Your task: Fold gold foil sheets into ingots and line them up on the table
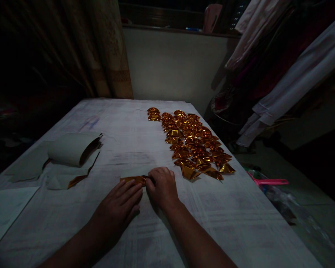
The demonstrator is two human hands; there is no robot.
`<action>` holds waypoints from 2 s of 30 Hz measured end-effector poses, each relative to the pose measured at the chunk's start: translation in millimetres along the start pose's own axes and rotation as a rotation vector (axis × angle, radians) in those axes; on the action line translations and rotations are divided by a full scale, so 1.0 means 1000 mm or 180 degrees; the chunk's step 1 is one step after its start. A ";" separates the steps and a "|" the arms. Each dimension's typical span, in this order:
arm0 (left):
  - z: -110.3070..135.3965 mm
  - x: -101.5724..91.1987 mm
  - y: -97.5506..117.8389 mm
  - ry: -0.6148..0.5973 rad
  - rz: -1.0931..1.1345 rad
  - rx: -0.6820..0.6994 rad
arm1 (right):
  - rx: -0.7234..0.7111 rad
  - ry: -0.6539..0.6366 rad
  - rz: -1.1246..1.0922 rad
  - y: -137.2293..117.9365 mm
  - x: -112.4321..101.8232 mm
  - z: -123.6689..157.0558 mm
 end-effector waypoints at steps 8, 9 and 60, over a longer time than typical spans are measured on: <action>0.002 0.005 -0.001 -0.0243 0.0004 -0.0058 | -0.0015 0.0073 -0.0016 0.001 0.001 0.001; 0.002 0.005 -0.002 -0.0246 0.0025 -0.0063 | -0.0011 0.0081 -0.0019 0.000 0.001 0.001; 0.003 0.015 -0.006 -0.0272 -0.0113 -0.0249 | 0.0160 0.0155 0.0361 -0.004 0.003 0.001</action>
Point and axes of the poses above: each hand's wrist, its own z-axis away from the middle knuckle, its own x-axis out of the palm, y = z × x, the point moved 5 cm from there along -z, towards the middle knuckle, and after that the axes turned 14 degrees about -y, right-handed, at the moved point
